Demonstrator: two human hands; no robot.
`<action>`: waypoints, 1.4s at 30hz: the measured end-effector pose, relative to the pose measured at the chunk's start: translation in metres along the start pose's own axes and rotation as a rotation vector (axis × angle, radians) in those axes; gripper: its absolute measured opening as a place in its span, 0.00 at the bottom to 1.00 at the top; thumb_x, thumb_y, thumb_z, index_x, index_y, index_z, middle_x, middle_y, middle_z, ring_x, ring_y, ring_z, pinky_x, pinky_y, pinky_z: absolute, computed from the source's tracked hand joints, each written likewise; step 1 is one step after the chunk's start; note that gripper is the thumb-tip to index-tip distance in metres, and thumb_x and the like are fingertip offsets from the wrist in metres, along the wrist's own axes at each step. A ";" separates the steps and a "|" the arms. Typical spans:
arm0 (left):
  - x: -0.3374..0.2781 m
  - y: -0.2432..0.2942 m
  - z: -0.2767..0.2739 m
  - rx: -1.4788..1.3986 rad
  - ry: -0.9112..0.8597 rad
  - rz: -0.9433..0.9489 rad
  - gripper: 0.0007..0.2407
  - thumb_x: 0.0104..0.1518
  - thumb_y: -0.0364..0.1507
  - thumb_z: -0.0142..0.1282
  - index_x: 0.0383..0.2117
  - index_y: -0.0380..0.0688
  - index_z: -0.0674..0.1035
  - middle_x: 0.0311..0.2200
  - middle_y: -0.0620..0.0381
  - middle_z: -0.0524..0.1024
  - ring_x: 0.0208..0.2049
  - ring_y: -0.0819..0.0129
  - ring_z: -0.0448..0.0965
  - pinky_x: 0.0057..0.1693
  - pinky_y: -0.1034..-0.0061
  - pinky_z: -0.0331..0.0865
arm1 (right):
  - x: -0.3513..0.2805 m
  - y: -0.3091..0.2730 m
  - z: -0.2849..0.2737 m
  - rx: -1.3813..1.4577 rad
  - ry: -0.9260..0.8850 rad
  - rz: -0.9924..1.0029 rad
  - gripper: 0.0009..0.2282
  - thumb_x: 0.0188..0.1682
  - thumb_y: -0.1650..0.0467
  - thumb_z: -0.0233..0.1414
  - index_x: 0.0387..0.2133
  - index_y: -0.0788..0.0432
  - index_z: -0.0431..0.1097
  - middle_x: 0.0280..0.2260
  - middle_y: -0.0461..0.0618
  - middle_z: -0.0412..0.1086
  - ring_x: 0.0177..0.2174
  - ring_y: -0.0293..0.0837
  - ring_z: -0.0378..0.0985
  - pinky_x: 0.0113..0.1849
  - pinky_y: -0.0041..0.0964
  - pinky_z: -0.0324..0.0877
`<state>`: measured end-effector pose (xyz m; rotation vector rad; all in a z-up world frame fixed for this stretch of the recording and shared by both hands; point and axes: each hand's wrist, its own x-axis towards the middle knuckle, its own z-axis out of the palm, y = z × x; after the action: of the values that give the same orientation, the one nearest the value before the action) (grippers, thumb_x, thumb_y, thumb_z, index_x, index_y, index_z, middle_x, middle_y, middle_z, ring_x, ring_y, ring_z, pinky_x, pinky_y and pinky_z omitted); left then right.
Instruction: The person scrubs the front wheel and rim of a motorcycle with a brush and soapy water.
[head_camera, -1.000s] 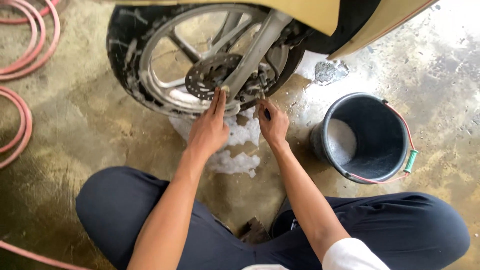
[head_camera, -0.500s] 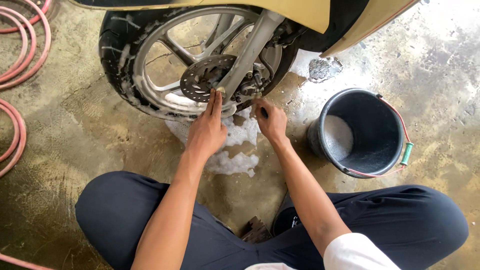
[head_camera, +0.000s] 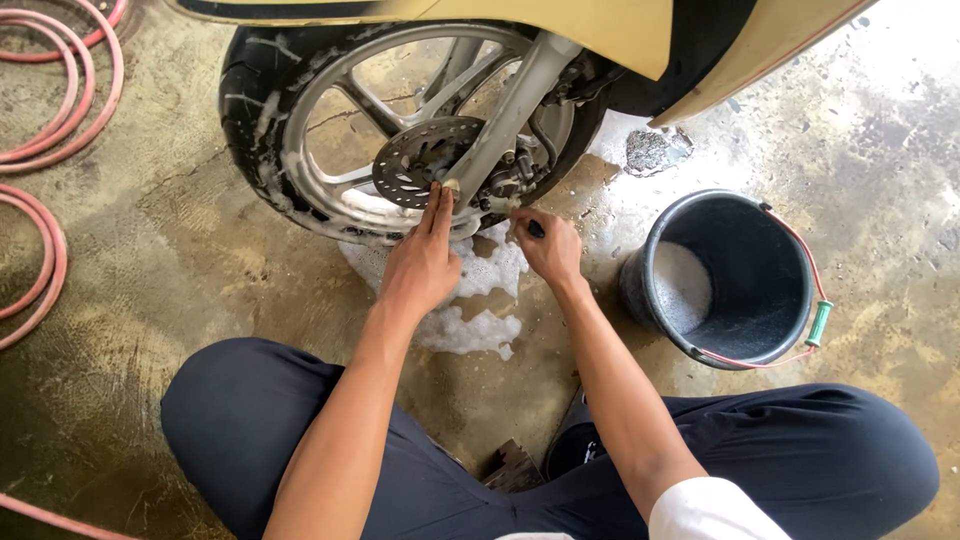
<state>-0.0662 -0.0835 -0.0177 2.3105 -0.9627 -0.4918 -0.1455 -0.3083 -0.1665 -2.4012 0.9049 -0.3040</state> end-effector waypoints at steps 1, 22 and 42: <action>-0.002 0.003 -0.002 0.003 -0.002 0.004 0.35 0.51 0.17 0.47 0.71 0.34 0.52 0.72 0.37 0.49 0.53 0.39 0.76 0.51 0.53 0.75 | -0.005 -0.009 -0.010 0.002 0.003 0.003 0.08 0.42 0.60 0.56 0.34 0.27 0.77 0.28 0.38 0.78 0.32 0.54 0.82 0.39 0.51 0.77; -0.008 0.009 -0.010 -0.003 -0.048 -0.019 0.37 0.50 0.17 0.48 0.71 0.36 0.50 0.73 0.39 0.46 0.54 0.36 0.75 0.53 0.52 0.75 | -0.010 -0.008 -0.005 -0.019 -0.105 -0.018 0.10 0.46 0.61 0.55 0.39 0.28 0.77 0.33 0.43 0.79 0.35 0.57 0.82 0.40 0.54 0.78; -0.012 0.013 -0.017 0.033 -0.031 0.012 0.36 0.51 0.15 0.48 0.71 0.33 0.51 0.72 0.37 0.48 0.48 0.41 0.79 0.41 0.65 0.76 | -0.010 -0.028 -0.014 -0.027 -0.103 0.026 0.08 0.43 0.59 0.55 0.36 0.28 0.78 0.28 0.49 0.79 0.34 0.60 0.82 0.41 0.55 0.76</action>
<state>-0.0722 -0.0760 0.0047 2.3314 -1.0067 -0.5120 -0.1436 -0.2897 -0.1395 -2.4033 0.8980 -0.1571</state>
